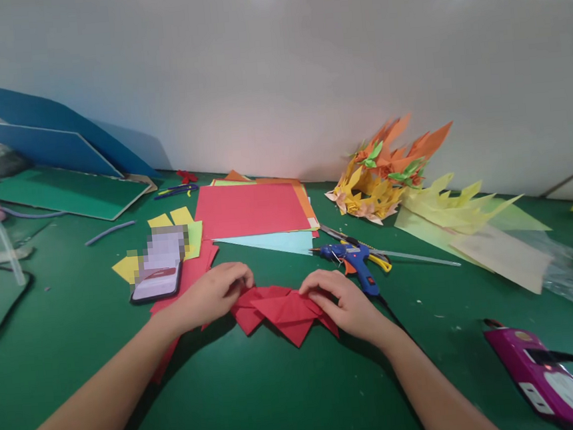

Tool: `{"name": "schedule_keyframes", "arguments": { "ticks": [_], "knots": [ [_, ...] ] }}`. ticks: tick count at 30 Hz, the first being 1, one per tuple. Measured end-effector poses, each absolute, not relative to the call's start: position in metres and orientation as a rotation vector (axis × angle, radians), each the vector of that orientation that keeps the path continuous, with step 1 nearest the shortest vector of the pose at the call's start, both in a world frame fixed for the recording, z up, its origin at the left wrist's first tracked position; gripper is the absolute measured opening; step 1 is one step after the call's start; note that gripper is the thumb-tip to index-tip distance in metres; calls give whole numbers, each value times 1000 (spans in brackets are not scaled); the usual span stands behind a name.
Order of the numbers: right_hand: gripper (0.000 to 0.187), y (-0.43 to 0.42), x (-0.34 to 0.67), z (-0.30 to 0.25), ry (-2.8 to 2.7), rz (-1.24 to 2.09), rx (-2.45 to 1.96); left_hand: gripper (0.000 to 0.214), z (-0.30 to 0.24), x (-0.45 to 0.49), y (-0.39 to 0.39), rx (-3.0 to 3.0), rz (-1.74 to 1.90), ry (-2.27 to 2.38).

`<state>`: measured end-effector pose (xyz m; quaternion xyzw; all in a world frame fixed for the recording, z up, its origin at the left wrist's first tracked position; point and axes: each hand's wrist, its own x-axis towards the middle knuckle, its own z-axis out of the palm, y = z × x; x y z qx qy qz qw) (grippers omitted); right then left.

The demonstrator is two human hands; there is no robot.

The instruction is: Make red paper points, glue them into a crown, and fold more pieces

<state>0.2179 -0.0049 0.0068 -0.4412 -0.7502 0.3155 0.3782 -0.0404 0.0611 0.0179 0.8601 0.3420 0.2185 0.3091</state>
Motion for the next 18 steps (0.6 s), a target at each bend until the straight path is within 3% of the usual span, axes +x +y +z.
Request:
{"name": "schedule_keyframes", "arguments": {
  "ticks": [5, 9, 13, 18],
  "knots": [
    [28, -5, 220, 5, -2087, 705, -1118, 25, 8, -35, 59, 2265, 648, 846],
    [10, -7, 220, 7, -2139, 721, -1160, 28, 10, -34, 57, 2263, 625, 920],
    [35, -9, 219, 12, -2240, 723, -1219, 20, 21, -36, 54, 2517, 453, 734],
    [39, -9, 223, 12, -2324, 680, -1227, 22, 23, -39, 56, 2691, 378, 606]
  ]
}}
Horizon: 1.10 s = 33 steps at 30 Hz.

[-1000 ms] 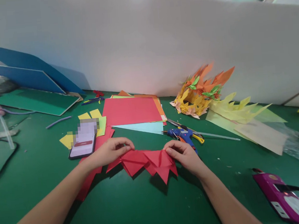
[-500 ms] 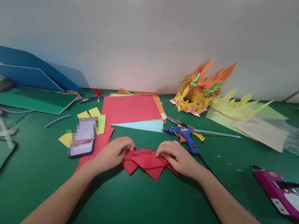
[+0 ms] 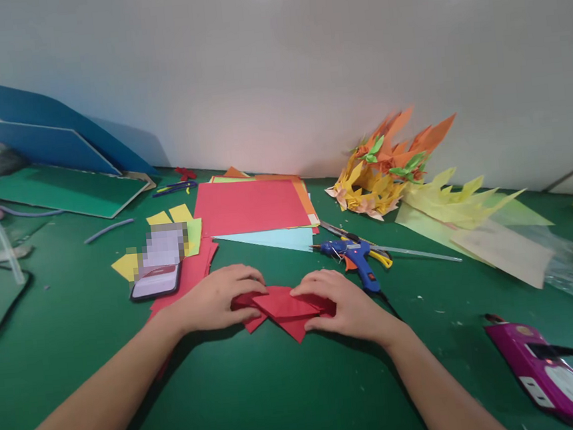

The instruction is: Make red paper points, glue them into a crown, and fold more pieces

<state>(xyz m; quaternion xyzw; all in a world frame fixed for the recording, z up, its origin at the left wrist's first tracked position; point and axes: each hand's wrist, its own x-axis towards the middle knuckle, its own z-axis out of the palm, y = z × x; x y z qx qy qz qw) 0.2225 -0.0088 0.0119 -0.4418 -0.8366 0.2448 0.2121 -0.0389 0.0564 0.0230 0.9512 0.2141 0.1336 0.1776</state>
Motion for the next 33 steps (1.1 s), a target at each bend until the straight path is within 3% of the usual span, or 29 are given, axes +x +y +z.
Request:
{"name": "schedule_keyframes", "arguments": {
  "ticks": [15, 30, 33],
  "knots": [
    [26, -6, 233, 4, -2312, 574, -1045, 28, 23, -47, 66, 2645, 373, 592],
    [25, -8, 225, 7, -2343, 441, -1165, 19, 25, -40, 56, 2597, 333, 628],
    [24, -8, 224, 7, -2342, 424, -1175, 25, 20, -36, 56, 2576, 373, 644]
  ]
}}
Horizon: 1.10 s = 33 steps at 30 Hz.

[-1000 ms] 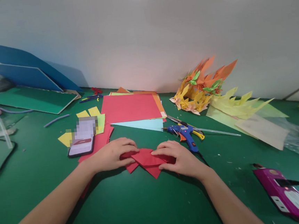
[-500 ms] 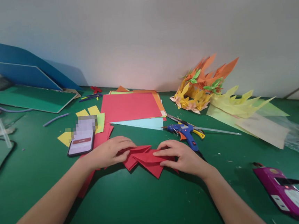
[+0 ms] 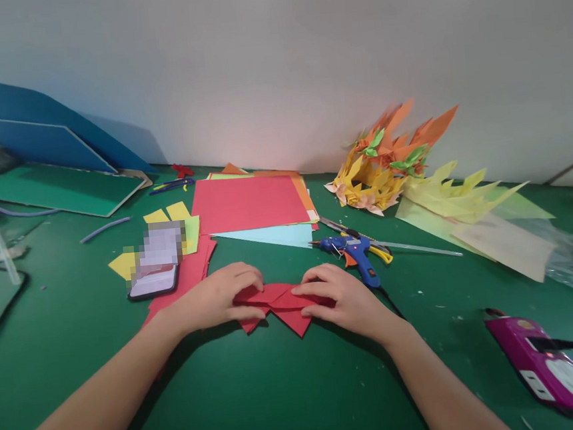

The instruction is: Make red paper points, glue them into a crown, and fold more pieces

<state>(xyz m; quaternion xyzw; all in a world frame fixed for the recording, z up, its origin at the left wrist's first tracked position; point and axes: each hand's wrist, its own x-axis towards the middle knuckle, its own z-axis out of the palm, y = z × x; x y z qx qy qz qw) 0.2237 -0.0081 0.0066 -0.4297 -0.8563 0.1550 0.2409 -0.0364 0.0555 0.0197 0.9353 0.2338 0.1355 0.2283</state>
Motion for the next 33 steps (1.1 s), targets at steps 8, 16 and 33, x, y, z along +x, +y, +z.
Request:
{"name": "schedule_keyframes", "arguments": {
  "ticks": [8, 16, 33],
  "knots": [
    [22, -8, 220, 5, -2325, 401, -1191, 25, 17, -34, 56, 2645, 439, 612],
    [20, -8, 217, 3, -2284, 402, -1254, 27, 15, -31, 54, 2776, 439, 586],
    [17, -9, 214, 2, -2261, 437, -1293, 21, 15, -29, 54, 2747, 397, 578]
  ]
}}
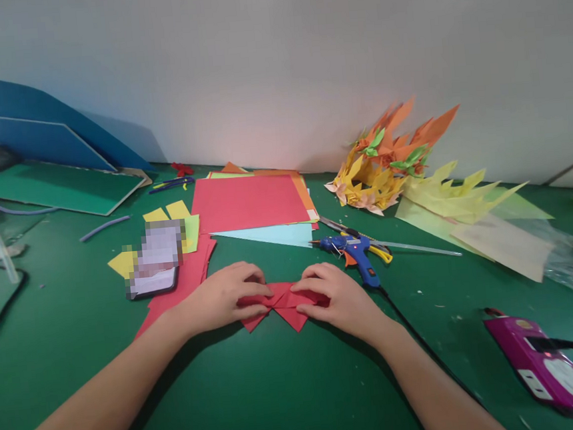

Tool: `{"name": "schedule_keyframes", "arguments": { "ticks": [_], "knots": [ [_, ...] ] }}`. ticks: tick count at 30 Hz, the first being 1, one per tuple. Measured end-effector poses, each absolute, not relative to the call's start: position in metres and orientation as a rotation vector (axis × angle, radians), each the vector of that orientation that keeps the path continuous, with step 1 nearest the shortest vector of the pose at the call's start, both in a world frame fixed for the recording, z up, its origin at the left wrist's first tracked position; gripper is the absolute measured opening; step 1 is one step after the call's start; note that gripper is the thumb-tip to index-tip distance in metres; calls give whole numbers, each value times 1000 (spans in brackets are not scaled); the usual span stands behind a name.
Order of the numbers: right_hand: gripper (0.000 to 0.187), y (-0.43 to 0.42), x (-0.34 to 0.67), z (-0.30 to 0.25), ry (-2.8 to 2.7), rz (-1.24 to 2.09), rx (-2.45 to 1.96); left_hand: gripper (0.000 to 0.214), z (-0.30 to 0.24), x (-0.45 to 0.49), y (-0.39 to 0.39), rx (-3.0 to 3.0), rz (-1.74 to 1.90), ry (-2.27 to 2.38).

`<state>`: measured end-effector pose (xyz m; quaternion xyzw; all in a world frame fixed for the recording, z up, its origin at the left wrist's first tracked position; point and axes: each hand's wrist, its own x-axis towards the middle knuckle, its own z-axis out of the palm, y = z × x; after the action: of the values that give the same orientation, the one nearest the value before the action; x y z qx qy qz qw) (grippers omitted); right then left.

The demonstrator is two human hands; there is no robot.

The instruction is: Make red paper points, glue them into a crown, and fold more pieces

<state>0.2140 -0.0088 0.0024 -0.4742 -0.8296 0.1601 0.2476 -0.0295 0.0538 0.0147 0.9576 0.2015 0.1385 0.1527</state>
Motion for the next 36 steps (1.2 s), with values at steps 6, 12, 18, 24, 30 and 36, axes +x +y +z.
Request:
{"name": "schedule_keyframes", "arguments": {
  "ticks": [6, 12, 18, 24, 30, 36],
  "knots": [
    [20, -9, 215, 2, -2236, 458, -1309, 20, 14, -28, 49, 2716, 420, 632],
    [19, -9, 211, 1, -2203, 443, -1304, 24, 15, -20, 44, 2769, 401, 719],
    [12, -8, 206, 3, -2223, 427, -1240, 18, 13, -13, 40, 2762, 417, 734],
    [13, -9, 204, 3, -2198, 453, -1266, 14, 14, -12, 37, 2670, 425, 799],
    [16, -8, 205, 1, -2180, 472, -1314, 16, 15, -10, 37, 2597, 400, 876],
    [16, -8, 203, 1, -2170, 480, -1354, 14, 15, -10, 37, 2589, 427, 829]
  ]
}}
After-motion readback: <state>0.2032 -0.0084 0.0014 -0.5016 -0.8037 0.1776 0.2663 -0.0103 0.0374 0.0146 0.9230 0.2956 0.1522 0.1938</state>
